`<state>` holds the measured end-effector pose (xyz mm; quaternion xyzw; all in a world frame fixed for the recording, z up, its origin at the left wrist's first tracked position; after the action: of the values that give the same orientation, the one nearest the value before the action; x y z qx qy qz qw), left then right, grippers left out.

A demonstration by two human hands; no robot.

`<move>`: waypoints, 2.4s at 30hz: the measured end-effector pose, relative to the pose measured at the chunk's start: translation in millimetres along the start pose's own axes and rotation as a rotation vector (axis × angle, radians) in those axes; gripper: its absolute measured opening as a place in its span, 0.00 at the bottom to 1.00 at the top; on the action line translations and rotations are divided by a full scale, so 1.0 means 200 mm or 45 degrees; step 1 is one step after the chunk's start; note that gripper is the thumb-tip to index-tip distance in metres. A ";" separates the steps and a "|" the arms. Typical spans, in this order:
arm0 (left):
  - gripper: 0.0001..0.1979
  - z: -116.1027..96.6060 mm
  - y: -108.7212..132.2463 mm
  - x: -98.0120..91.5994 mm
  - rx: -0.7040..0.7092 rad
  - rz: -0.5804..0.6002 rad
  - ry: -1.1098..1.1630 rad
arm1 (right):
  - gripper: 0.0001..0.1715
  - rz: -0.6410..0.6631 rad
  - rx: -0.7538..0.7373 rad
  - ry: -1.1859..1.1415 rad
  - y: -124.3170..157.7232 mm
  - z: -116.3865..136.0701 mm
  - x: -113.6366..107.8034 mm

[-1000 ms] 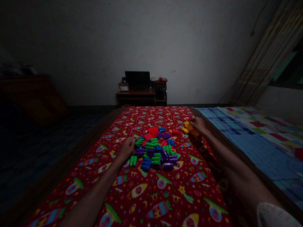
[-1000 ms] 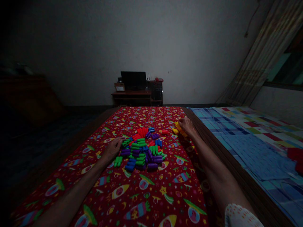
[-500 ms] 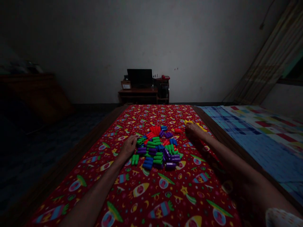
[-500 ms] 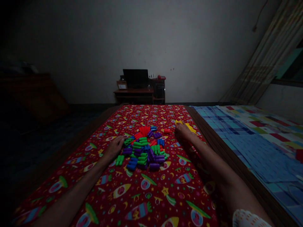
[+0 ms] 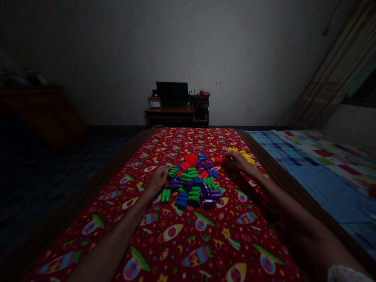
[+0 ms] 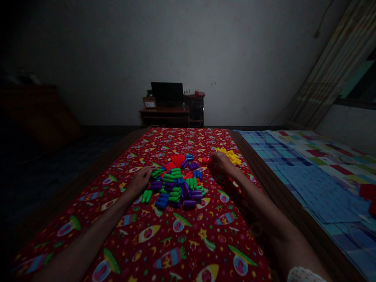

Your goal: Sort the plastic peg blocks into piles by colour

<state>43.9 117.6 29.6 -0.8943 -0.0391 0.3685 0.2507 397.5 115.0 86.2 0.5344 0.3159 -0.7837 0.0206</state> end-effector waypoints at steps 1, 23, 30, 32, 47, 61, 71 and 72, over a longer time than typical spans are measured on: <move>0.23 0.00 0.00 0.00 0.009 0.002 0.001 | 0.12 0.021 0.015 -0.005 -0.01 0.03 0.03; 0.23 -0.02 0.00 0.00 0.013 0.008 -0.017 | 0.19 -0.070 0.309 -0.223 0.13 0.17 0.06; 0.23 -0.01 -0.01 0.00 0.016 -0.012 -0.001 | 0.18 -0.161 0.534 -0.168 -0.05 0.01 0.05; 0.23 -0.01 -0.01 -0.01 0.007 -0.008 -0.004 | 0.17 -0.131 0.572 -0.131 -0.09 0.00 0.08; 0.21 -0.01 0.00 -0.01 0.010 0.003 -0.019 | 0.19 0.169 0.052 0.638 0.07 -0.07 0.15; 0.22 0.01 0.00 -0.02 0.014 0.015 -0.028 | 0.21 0.361 0.391 0.771 -0.03 -0.29 0.12; 0.22 0.00 0.00 -0.03 -0.002 0.021 -0.044 | 0.29 -0.006 0.299 0.707 0.17 -0.20 -0.02; 0.21 -0.01 0.00 -0.03 -0.001 0.023 -0.043 | 0.31 -0.042 0.294 0.722 0.22 -0.21 -0.04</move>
<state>40.5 115.8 34.0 -0.8884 -0.0353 0.3859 0.2461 452.0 99.3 62.9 0.7254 0.2265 -0.6343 -0.1418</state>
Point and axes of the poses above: each hand's wrist, its own y-axis away from the middle knuckle, its own x-axis out of the palm, z = x × y, the point moved 8 cm from there along -y, towards the middle knuckle, and after that the axes turned 5 degrees about -z, right-handed, at the moved point
